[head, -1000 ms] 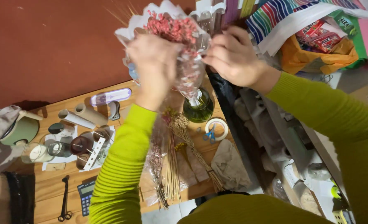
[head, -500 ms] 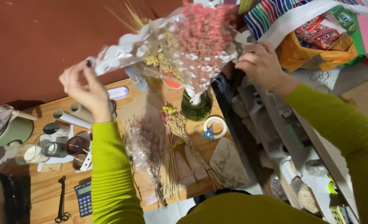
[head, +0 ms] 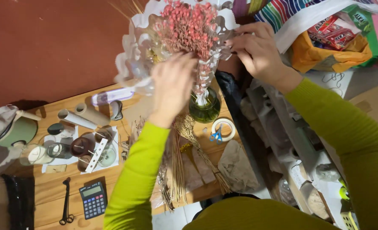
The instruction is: Arranging and trimming dried flower bouquets and preparing candle orders.
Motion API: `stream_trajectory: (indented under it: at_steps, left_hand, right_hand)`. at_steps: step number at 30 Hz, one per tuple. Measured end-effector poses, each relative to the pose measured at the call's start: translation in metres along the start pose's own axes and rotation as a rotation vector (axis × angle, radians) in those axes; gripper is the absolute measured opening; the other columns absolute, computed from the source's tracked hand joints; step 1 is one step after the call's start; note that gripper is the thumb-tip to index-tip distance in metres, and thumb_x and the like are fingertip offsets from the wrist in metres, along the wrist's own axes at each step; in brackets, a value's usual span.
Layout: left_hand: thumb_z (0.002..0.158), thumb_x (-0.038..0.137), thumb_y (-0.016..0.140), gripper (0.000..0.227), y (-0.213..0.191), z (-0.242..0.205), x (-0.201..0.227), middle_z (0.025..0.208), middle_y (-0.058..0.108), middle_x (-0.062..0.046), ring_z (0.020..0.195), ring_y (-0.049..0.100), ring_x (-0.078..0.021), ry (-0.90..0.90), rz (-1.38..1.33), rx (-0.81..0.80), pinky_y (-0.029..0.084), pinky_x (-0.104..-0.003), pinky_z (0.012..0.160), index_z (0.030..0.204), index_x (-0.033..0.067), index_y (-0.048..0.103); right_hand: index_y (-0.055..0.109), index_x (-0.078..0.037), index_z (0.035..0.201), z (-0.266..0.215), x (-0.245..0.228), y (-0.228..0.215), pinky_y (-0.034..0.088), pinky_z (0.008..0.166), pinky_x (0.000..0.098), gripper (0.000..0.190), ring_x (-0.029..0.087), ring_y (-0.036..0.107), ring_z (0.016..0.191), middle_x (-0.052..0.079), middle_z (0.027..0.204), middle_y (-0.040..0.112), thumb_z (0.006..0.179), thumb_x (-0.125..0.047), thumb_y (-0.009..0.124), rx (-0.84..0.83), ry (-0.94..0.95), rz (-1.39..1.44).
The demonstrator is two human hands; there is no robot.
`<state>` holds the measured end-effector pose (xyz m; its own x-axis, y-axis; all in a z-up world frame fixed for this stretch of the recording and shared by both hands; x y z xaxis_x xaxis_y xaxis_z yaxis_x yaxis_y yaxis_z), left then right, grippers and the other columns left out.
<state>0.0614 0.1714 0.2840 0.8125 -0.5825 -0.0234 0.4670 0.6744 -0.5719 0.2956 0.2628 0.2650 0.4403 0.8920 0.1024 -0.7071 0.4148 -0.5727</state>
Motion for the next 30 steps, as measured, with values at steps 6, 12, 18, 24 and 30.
stream_trajectory:
  at_steps: [6,12,18,24,30]
  left_hand:
    - [0.089,0.012,0.071,0.031,0.052,0.011,0.009,0.116,0.064,-0.005,0.113,0.057,-0.0241,0.083,0.027,-0.064,0.042,-0.039,0.094,0.120,0.0063,0.068]
    - [0.089,0.013,0.072,0.013,0.041,0.014,0.013,0.099,0.065,-0.001,0.102,0.059,-0.0212,0.044,-0.132,0.006,0.041,-0.039,0.089,0.102,0.0104,0.071]
    - [0.091,0.015,0.075,0.011,0.040,0.015,0.005,0.095,0.063,-0.002,0.099,0.058,-0.0226,0.008,-0.104,-0.020,0.040,-0.040,0.087,0.099,0.0091,0.071]
    - [0.087,0.011,0.071,0.017,0.045,0.013,-0.004,0.101,0.066,-0.001,0.100,0.060,-0.0224,0.077,-0.044,-0.009,0.047,-0.036,0.085,0.103,0.0103,0.075]
    - [0.089,0.008,0.072,0.020,0.048,0.010,-0.002,0.100,0.062,-0.003,0.093,0.064,-0.0243,0.034,-0.093,-0.043,0.054,-0.039,0.073,0.109,0.0088,0.072]
  right_hand:
    - [0.069,-0.007,0.110,0.040,-0.029,-0.025,0.039,0.107,0.0461,0.019,0.032,0.058,0.123,0.013,0.122,0.066,0.093,-0.003,0.075,0.000,0.013,0.021]
    - [0.074,-0.008,0.110,0.035,-0.058,-0.008,0.034,0.114,0.0517,0.033,0.029,0.057,0.122,0.008,0.116,0.065,0.083,-0.024,0.083,-0.104,-0.164,-0.179]
    - [0.076,-0.015,0.114,0.020,-0.058,0.004,0.034,0.120,0.0476,0.022,0.022,0.055,0.131,-0.001,0.121,0.063,0.096,-0.024,0.086,-0.120,-0.137,-0.274]
    - [0.074,-0.014,0.095,-0.098,-0.137,0.047,0.042,0.086,0.0440,0.013,0.026,0.062,0.100,0.008,0.104,0.068,0.087,-0.022,0.080,0.007,0.327,0.131]
    - [0.069,-0.014,0.110,-0.293,-0.181,0.176,0.050,0.085,0.0428,0.025,0.031,0.065,0.098,0.009,0.110,0.066,0.085,-0.016,0.072,-0.502,1.019,0.352]
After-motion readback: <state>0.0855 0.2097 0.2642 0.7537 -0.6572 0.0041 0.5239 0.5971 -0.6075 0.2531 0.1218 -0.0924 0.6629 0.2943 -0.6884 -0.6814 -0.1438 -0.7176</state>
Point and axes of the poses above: each hand's wrist, its own z-axis towards the middle knuckle, its own y-axis out of the palm, x = y × z, the point moved 6 cm from there along z, towards the middle knuckle
